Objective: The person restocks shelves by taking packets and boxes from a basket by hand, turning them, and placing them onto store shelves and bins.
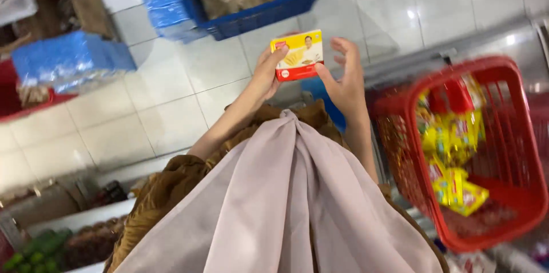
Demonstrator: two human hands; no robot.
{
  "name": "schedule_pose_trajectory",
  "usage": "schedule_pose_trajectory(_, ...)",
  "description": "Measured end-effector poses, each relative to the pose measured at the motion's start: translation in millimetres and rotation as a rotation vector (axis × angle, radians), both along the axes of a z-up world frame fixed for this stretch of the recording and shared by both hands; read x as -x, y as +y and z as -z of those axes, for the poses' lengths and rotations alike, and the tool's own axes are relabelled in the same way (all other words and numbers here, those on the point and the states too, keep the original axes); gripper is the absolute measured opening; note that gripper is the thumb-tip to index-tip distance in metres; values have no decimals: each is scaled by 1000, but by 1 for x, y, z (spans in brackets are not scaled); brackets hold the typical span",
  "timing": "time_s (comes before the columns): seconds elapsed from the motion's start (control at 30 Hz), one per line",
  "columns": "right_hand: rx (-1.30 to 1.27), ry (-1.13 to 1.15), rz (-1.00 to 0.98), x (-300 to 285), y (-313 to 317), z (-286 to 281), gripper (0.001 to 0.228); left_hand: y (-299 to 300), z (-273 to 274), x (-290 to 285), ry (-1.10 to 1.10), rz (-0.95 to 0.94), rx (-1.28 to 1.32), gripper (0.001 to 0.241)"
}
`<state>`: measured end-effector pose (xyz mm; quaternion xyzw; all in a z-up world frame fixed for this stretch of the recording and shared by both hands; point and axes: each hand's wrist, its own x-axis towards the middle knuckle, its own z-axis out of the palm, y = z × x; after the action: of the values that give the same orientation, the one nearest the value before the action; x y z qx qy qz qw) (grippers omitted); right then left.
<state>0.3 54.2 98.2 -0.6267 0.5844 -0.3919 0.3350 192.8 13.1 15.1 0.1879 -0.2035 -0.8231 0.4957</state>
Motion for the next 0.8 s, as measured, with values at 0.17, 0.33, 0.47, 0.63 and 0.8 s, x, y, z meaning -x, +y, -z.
schedule_pose_trajectory(0.17, 312, 63, -215, -95, -8, -21, 59, 12, 26, -59, -50, -192, 23, 47)
schedule_pose_trajectory(0.33, 276, 55, -713, -197, -10, 4, 70, 31, 48, -117, -6, -354, 8, 49)
schedule_pose_trajectory(0.47, 463, 627, -692, -254, -18, 27, 75, 46, 68, -151, 29, -452, -129, 52)
schedule_pose_trajectory(0.63, 315, 710, -706, -278, -55, 55, 71, 69, 79, -201, 82, -644, -258, 50)
schedule_pose_trajectory(0.8, 48, 310, -753, -319, -99, 84, 61, 72, 60, -258, -36, -810, -228, 52)
